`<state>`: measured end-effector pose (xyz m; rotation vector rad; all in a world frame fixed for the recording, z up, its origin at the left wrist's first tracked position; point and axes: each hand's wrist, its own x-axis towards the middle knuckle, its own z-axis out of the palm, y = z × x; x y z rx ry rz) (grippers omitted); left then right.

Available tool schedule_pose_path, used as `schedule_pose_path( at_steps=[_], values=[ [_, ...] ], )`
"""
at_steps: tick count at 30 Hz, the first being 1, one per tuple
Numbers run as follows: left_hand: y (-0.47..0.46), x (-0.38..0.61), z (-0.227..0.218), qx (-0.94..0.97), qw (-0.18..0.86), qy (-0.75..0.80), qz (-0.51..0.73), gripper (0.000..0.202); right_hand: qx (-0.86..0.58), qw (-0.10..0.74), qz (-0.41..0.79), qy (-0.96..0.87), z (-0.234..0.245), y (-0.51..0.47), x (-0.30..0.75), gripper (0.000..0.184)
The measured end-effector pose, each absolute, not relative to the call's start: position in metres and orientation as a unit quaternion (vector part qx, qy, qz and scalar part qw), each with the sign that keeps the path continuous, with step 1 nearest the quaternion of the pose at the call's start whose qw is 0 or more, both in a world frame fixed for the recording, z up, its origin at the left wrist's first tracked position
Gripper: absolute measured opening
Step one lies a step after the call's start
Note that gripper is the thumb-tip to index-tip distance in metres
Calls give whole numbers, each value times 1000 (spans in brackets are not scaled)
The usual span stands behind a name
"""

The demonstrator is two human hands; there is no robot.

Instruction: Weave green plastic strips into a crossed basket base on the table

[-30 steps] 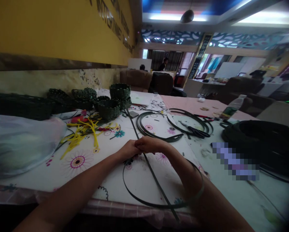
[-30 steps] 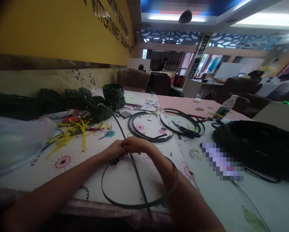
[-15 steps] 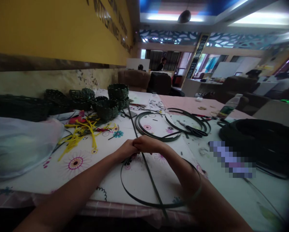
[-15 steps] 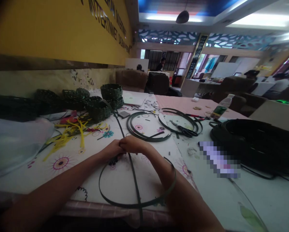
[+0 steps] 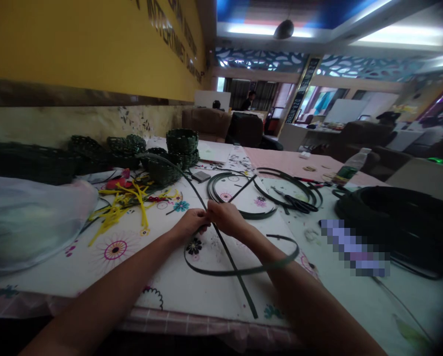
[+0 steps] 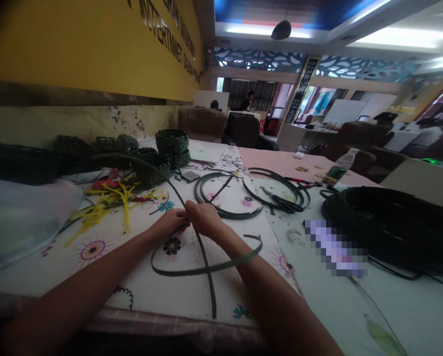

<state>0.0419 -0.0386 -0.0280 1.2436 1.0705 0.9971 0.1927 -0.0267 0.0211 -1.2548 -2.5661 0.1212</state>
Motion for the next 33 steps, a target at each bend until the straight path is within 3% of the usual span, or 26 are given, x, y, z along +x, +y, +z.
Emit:
schedule_pose_path(
  at_steps=[5,10,13,17,20,33],
  values=[
    [-35,34,-20,539,574,429,444,32,-442,322,213,-810,1,-23,194,18],
    [-37,33,-19,535,555,444,457,35,-411,371,353,-754,-15,-18,197,19],
    [-37,33,-19,523,534,463,476,33,-370,371,292,-800,-15,-17,201,15],
    [-37,32,-20,526,522,471,479,32,-349,370,129,-852,-12,-20,204,31],
    [-36,34,-22,522,527,487,461,35,-348,350,68,-867,-11,-20,205,20],
    [-41,39,-21,514,573,474,429,38,-341,396,150,-839,-19,-17,202,15]
  ],
)
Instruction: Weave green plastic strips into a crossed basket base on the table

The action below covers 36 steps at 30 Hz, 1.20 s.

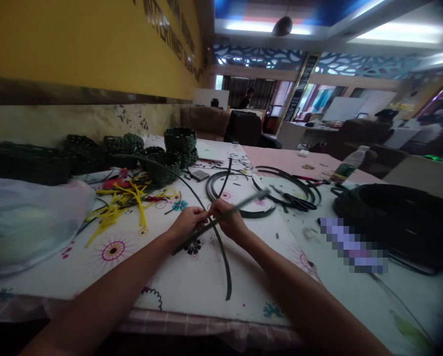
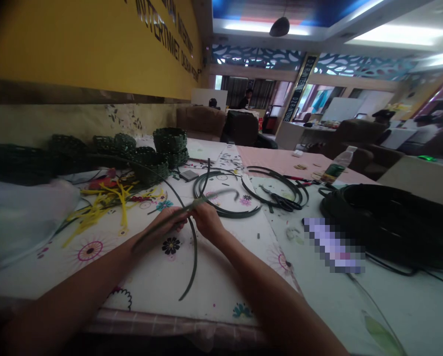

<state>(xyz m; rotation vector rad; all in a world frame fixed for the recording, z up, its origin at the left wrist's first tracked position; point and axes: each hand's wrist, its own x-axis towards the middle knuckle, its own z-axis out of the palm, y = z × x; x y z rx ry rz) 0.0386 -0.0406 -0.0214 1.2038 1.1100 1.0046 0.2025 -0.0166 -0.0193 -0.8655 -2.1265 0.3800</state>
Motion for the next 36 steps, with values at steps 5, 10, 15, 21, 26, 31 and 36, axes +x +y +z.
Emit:
schedule_pose_path(
  at_steps=[5,10,15,21,26,31,36],
  values=[
    [-40,39,-26,520,562,479,429,38,-320,404,154,-843,-17,-15,204,15],
    [-41,41,-28,543,552,483,410,37,-330,381,157,-849,-18,-17,203,16],
    [-42,44,-28,540,542,482,427,35,-370,396,160,-825,-19,-19,199,15],
    [-45,48,-30,526,530,451,489,36,-398,414,219,-789,-22,-17,198,13],
    [-46,48,-28,575,493,454,469,26,-416,404,223,-784,-21,-18,197,21],
    [-44,46,-32,591,459,456,482,18,-415,419,240,-771,-19,-21,197,21],
    [-43,44,-32,586,470,448,486,21,-400,435,358,-723,-23,-15,198,22]
  ],
)
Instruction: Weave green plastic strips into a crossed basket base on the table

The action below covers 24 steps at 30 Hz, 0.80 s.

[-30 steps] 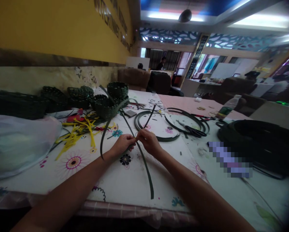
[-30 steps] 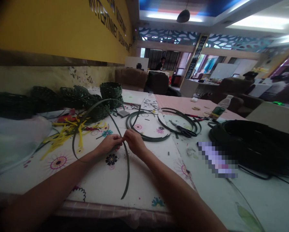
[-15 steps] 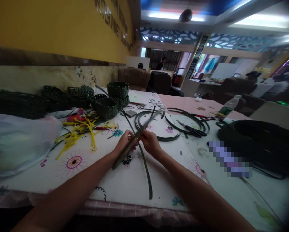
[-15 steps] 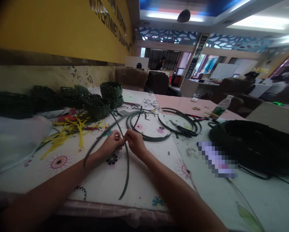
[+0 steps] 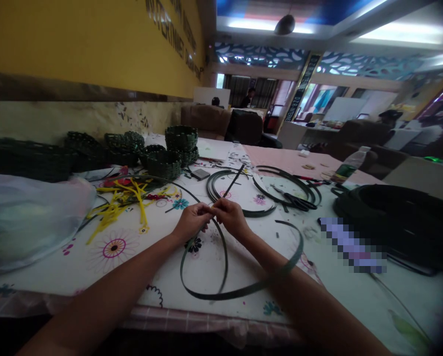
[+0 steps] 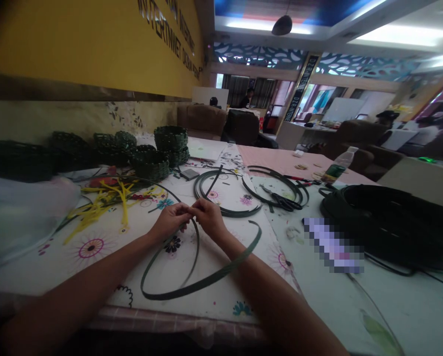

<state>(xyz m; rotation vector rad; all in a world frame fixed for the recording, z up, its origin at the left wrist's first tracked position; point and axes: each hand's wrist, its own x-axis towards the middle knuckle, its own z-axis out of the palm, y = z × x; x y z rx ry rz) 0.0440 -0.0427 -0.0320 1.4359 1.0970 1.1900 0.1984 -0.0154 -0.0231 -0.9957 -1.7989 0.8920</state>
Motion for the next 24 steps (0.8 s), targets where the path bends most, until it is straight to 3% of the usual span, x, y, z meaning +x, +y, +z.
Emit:
schedule_pose_path(
  at_steps=[4,11,24],
  values=[
    [-39,42,-34,566,490,425,509,21,-356,439,409,-716,-21,-14,200,14],
    [-36,39,-32,540,485,428,539,23,-380,417,335,-755,-20,-15,201,8],
    [-28,36,-52,535,573,417,460,32,-410,401,353,-739,-35,-14,196,10]
  ],
)
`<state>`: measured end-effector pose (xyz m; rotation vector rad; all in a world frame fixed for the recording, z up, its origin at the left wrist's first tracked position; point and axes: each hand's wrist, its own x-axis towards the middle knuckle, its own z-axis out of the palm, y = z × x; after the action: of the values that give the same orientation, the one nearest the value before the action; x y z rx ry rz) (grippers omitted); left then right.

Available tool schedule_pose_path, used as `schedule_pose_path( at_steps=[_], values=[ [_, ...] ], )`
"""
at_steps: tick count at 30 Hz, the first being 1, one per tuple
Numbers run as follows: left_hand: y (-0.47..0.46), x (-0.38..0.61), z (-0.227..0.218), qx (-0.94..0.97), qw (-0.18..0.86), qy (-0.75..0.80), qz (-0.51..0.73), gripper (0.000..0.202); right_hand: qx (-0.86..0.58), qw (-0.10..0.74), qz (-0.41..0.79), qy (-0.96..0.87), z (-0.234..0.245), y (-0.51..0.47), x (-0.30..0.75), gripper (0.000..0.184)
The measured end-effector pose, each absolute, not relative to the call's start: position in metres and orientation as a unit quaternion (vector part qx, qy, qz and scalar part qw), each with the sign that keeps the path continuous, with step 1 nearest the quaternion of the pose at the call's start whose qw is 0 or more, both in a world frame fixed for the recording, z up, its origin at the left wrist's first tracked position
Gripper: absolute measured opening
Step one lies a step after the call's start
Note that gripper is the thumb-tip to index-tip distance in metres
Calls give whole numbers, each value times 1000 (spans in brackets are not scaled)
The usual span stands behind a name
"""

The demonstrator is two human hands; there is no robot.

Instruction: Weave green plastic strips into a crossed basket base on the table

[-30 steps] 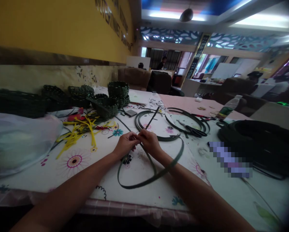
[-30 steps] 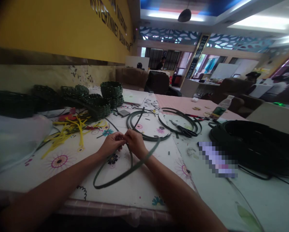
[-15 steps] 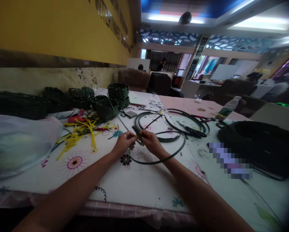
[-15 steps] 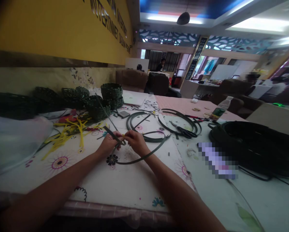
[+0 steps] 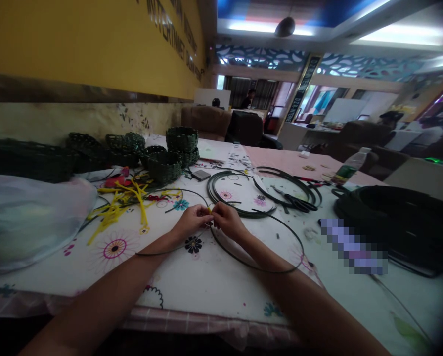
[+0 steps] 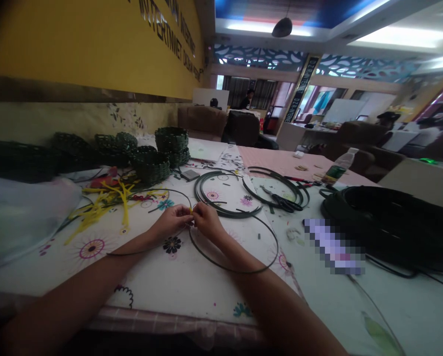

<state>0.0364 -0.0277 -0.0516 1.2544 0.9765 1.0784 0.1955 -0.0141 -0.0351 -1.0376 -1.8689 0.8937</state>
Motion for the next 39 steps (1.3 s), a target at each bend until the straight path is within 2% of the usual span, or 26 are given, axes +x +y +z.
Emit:
schedule_pose_path(
  at_steps=[6,14,20,24,28,34,39],
  values=[
    [-26,33,-54,519,603,421,435,20,-419,369,383,-736,-39,-11,197,9],
    [-33,25,-42,555,619,421,364,31,-425,346,366,-752,-47,-5,199,7],
    [-29,20,-41,699,471,430,323,31,-424,349,437,-712,-50,-3,203,4],
    [-32,20,-36,719,431,449,310,27,-413,348,478,-693,-50,-4,204,3],
    [-36,22,-31,725,417,442,322,22,-423,361,433,-710,-48,-2,205,3],
    [-34,27,-35,697,451,435,350,19,-428,353,376,-743,-46,0,205,4],
    [-32,30,-41,682,449,467,337,16,-408,336,377,-761,-48,0,205,4]
  ],
)
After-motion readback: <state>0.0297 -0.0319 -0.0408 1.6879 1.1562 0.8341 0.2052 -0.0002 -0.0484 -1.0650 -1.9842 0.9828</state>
